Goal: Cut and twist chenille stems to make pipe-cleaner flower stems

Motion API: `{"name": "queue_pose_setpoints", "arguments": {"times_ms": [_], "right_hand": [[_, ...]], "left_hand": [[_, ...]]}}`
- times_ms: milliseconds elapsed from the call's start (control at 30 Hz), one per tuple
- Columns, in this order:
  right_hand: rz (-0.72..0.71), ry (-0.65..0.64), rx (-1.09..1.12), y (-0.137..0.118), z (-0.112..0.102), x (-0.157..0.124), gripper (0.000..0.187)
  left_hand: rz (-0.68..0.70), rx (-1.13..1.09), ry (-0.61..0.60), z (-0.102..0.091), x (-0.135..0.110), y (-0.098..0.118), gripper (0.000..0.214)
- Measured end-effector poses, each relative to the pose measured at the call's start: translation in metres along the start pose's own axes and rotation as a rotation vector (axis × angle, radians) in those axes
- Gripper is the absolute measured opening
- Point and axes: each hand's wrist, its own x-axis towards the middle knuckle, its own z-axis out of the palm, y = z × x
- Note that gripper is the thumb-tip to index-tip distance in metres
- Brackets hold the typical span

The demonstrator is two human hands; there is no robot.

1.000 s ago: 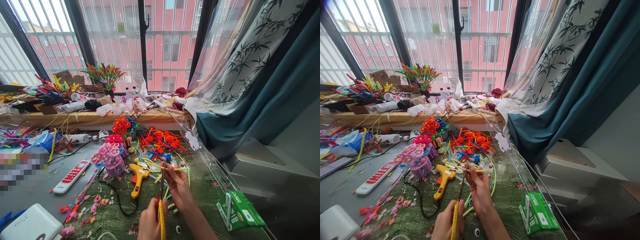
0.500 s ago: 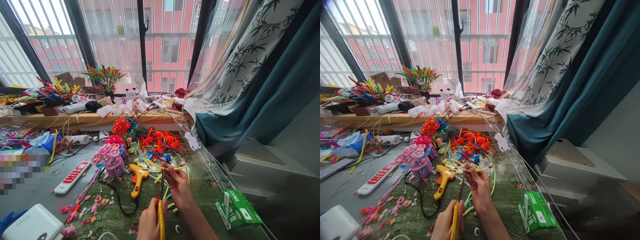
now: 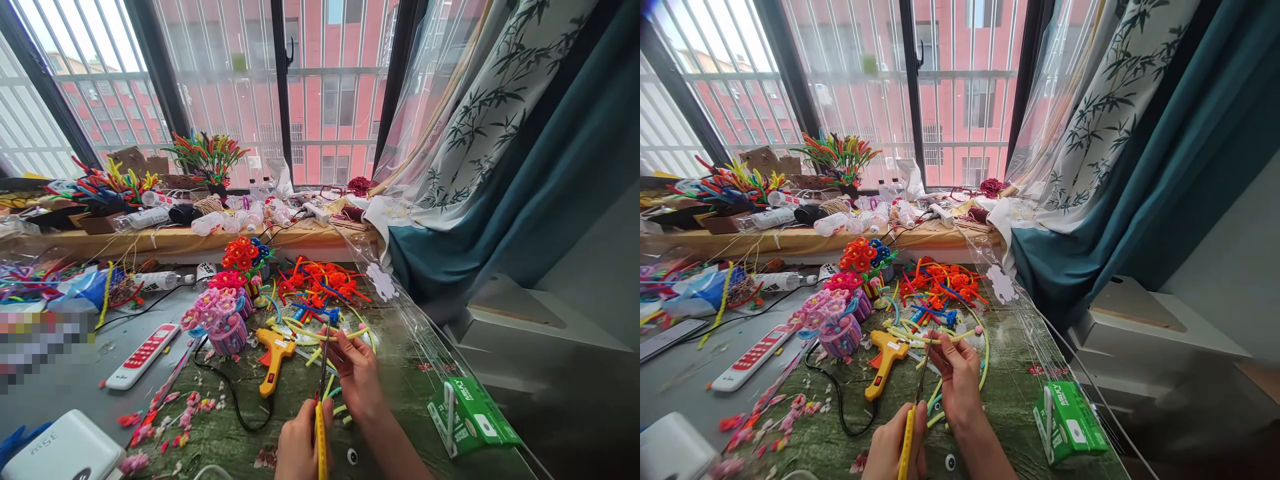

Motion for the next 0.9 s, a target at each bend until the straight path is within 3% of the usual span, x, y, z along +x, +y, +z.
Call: {"name": "queue_pose_setpoints", "arguments": {"times_ms": [633,900], "right_hand": [[-0.003,0.022,0.001,0.0009,0.0018,-0.0004,0.021],[-0.030,0.030,-0.068,0.0004,0.0019,-0.0012,0.026]], "left_hand": [[-0.002,0.039,0.022,-0.0006,0.0033,-0.0031,0.050],[-0.098,-0.027,-0.036,-0.0011,0.0039,-0.0010,0.052]]}}
